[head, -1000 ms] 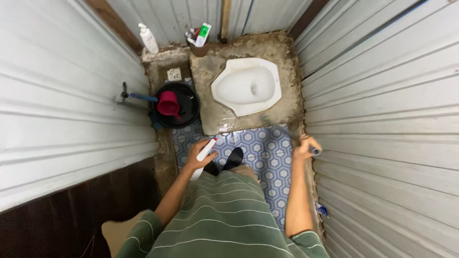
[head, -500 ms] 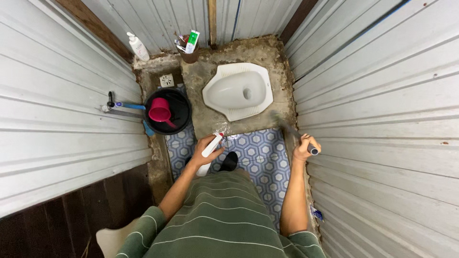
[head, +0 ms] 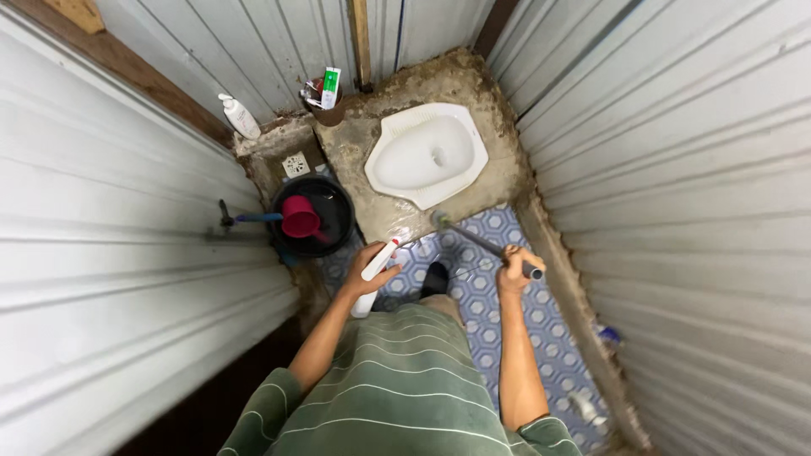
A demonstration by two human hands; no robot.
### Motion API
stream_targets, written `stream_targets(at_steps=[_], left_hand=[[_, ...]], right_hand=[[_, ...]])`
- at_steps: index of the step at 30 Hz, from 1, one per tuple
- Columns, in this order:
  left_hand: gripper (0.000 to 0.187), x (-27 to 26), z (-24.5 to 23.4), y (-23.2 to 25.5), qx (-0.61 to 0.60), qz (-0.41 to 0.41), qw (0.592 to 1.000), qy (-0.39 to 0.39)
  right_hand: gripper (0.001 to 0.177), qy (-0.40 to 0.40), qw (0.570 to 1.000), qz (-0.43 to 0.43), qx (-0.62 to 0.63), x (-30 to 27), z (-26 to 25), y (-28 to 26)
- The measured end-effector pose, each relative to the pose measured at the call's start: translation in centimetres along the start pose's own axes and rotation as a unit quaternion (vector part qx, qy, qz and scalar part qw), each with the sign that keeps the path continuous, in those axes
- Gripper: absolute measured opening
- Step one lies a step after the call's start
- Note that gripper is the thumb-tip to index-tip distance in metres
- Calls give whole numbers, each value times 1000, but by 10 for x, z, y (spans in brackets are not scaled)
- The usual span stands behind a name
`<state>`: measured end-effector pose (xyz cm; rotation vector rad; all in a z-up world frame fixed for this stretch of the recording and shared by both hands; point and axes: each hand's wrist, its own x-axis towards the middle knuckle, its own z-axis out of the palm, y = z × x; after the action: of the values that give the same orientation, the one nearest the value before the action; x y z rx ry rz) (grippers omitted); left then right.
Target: The person scrubs a white squat toilet with a long-handled brush while holding a spray bottle. The person repeatedly scrubs the interior and rim of the toilet throughout the clip.
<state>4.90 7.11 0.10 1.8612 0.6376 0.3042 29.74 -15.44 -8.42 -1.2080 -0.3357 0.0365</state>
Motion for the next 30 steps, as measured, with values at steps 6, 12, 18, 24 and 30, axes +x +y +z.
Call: stream_targets(at_steps=[6, 12, 18, 24, 30], left_hand=[[28, -18, -46, -19, -36, -16, 998, -43], [29, -27, -75, -30, -8, 30, 999, -42], [28, -35, -98, -42, 23, 21, 999, -28], [27, -40, -112, -39, 22, 34, 999, -15], [28, -45, -123, -38, 22, 18, 1000, -11]], right_hand=[[32, -8, 1000, -21, -9, -47, 21, -4], [36, 91, 988, -38, -119, -22, 30, 0], [30, 118, 993, 8, -15, -53, 55, -7], [31, 85, 987, 62, 122, -129, 94, -9], [28, 83, 991, 71, 72, -132, 105, -19]])
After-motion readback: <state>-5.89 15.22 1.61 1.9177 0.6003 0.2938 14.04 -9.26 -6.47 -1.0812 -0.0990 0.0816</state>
